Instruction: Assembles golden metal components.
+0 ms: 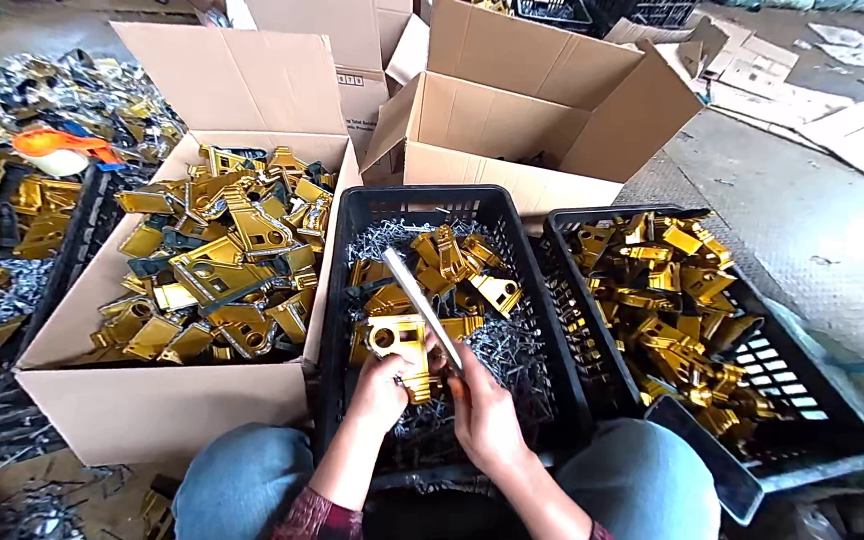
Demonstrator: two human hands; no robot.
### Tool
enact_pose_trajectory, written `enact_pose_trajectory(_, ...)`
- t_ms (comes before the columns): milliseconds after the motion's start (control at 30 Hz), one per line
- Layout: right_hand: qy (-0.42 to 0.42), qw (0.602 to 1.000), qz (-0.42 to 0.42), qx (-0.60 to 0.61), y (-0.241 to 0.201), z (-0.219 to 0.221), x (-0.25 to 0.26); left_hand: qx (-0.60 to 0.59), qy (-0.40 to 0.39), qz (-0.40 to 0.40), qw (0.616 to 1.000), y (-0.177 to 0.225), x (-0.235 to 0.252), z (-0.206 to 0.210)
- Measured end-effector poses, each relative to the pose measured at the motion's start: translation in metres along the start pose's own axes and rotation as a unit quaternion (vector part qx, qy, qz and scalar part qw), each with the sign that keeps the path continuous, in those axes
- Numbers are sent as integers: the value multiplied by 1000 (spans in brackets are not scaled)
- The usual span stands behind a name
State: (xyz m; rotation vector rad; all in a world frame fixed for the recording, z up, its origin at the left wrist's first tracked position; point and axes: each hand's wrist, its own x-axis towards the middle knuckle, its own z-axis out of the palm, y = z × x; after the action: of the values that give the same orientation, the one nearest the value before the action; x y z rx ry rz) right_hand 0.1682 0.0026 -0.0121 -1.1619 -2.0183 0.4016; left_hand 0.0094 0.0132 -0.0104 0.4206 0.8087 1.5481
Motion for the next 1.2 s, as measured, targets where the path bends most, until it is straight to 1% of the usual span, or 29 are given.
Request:
enact_pose_trajectory(33, 49, 998, -34, 13, -1, 0, 1, -7, 7, -1, 1000, 1, -1, 3)
enact_pose_trajectory(67, 76, 996, -53, 15, -1, 0, 2, -12, 6, -5, 1000, 2, -3, 3)
enact_pose_trajectory(100, 68, 996, -49, 3, 0, -1, 2, -7, 1, -5, 1000, 3, -4, 3)
enact_pose_trajectory(133, 21, 999, -15, -18, 0, -1, 3, 6, -5, -4, 1000, 2, -6, 1)
enact_pose_trajectory(167, -49, 997, 44, -34, 2, -2, 4, 20, -11, -5, 1000, 0, -5, -2)
enact_pose_trajectory(200, -101, 990, 97, -34, 5, -3, 6, 33, -13, -9, 999, -1, -4, -5)
enact_pose_trajectory(267, -141, 974, 174, -44, 12, -12, 13, 44, -3, -24, 999, -2, 1, -7)
enact_pose_trajectory(333, -180, 940, 272, -102, 21, -29, 25, 62, 54, -33, 996, -1, 3, -5)
enact_pose_trajectory(367, -198, 920, 309, -143, 28, -35, 30, 70, 92, -34, 993, -1, 5, -4)
enact_pose_trajectory(400, -203, 908, 322, -175, 37, -37, 32, 76, 116, -35, 990, -2, 6, -6)
enact_pose_trajectory(433, -190, 914, 310, -182, 45, -36, 30, 82, 128, -37, 988, -3, 7, -7)
enact_pose_trajectory(467, -166, 934, 272, -163, 51, -33, 25, 91, 133, -43, 986, -4, 7, -6)
enact_pose_trajectory(500, -154, 955, 225, -115, 51, -28, 21, 104, 132, -51, 984, -5, 6, -3)
enact_pose_trajectory(533, -160, 968, 188, -40, 46, -22, 17, 119, 125, -59, 983, -7, 5, 0)
enact_pose_trajectory(567, -190, 965, 171, 52, 38, -16, 14, 136, 111, -68, 982, -11, 2, 2)
enact_pose_trajectory(600, -225, 950, 163, 142, 29, -10, 11, 153, 96, -80, 980, -16, -1, 4)
enact_pose_trajectory(633, -250, 932, 164, 203, 23, -5, 11, 177, 80, -96, 976, -20, -5, 6)
enact_pose_trajectory(667, -253, 927, 170, 219, 19, -2, 12, 205, 67, -123, 969, -22, -9, 7)
enact_pose_trajectory(733, -227, 941, 188, 168, 21, -10, 20, 264, 65, -179, 946, -15, -15, 9)
enact_pose_trajectory(767, -225, 943, 202, 140, 27, -21, 30, 272, 82, -182, 941, -10, -15, 8)
enact_pose_trajectory(867, -317, 916, 228, 95, 45, -68, 78, 257, 180, -88, 945, 10, -8, 3)
enact_pose_trajectory(900, -327, 916, 223, 73, 49, -82, 96, 245, 201, -53, 947, 18, -5, 2)
enact_pose_trajectory(933, -304, 928, 210, 54, 52, -94, 113, 231, 211, -24, 949, 25, -3, 2)
enact_pose_trajectory(967, -252, 946, 199, 32, 56, -105, 131, 216, 215, -4, 952, 30, -1, 1)
enact_pose_trajectory(1033, -80, 979, 186, -14, 70, -123, 164, 181, 211, 12, 961, 35, -3, 1)
enact_pose_trajectory(1100, 92, 983, 152, -46, 82, -131, 187, 157, 202, 10, 967, 36, -5, 2)
enact_pose_trajectory(1133, 125, 982, 130, -53, 86, -130, 192, 152, 200, 9, 968, 36, -5, 3)
enact_pose_trajectory(1167, 118, 985, 109, -57, 88, -124, 191, 151, 200, 8, 968, 35, -4, 3)
enact_pose_trajectory(1200, 82, 989, 103, -68, 85, -112, 183, 150, 202, 6, 968, 35, -3, 3)
